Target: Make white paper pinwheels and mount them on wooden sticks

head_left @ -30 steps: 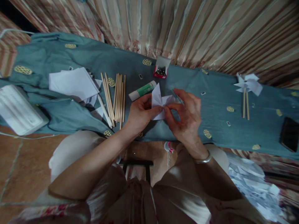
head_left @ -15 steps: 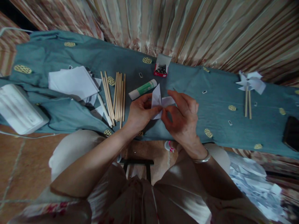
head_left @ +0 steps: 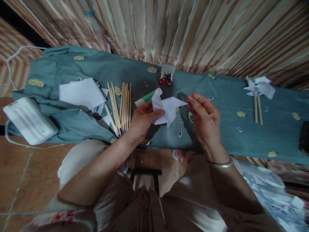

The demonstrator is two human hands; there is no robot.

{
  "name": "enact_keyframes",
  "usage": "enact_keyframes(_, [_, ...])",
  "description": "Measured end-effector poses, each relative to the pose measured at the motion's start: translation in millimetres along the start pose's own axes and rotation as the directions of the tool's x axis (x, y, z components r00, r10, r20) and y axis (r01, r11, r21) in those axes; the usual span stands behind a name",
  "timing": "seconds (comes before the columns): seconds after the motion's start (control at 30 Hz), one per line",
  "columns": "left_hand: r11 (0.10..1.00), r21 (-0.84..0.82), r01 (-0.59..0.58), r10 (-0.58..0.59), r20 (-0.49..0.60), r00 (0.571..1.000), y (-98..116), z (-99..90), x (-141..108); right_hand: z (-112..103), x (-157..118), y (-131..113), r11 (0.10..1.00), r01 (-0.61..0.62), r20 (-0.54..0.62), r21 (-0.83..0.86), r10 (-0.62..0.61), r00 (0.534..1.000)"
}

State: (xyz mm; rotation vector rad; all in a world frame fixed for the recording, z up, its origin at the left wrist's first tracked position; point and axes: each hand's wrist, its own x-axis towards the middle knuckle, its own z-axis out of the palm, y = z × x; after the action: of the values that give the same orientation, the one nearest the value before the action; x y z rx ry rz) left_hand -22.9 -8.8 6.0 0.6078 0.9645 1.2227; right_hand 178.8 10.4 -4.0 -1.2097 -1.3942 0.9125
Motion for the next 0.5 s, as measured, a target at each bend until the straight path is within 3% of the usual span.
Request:
enact_keyframes(0.1, [1.000,0.005,0.012,-0.012,0.012,1.000,0.0,-0.5,-0.5,8.1,-1.8,-1.6,0.941,-0.252,0.159,0.228,0.219,0.963])
enact_keyframes(0.3, [0.998,0.058,-0.024,0.025,-0.019,0.999,-2.3,2.3,-1.6,40.4,-16.1,-21.7,0.877,-0.347,0.251,0.332,0.272,0.929])
enact_keyframes(0.5, [0.991,0.112,-0.069,0.069,0.007,0.998,-5.1,2.8,-2.7,46.3,-15.0,-21.9,0.845,-0.435,0.270,0.311,0.360,0.893])
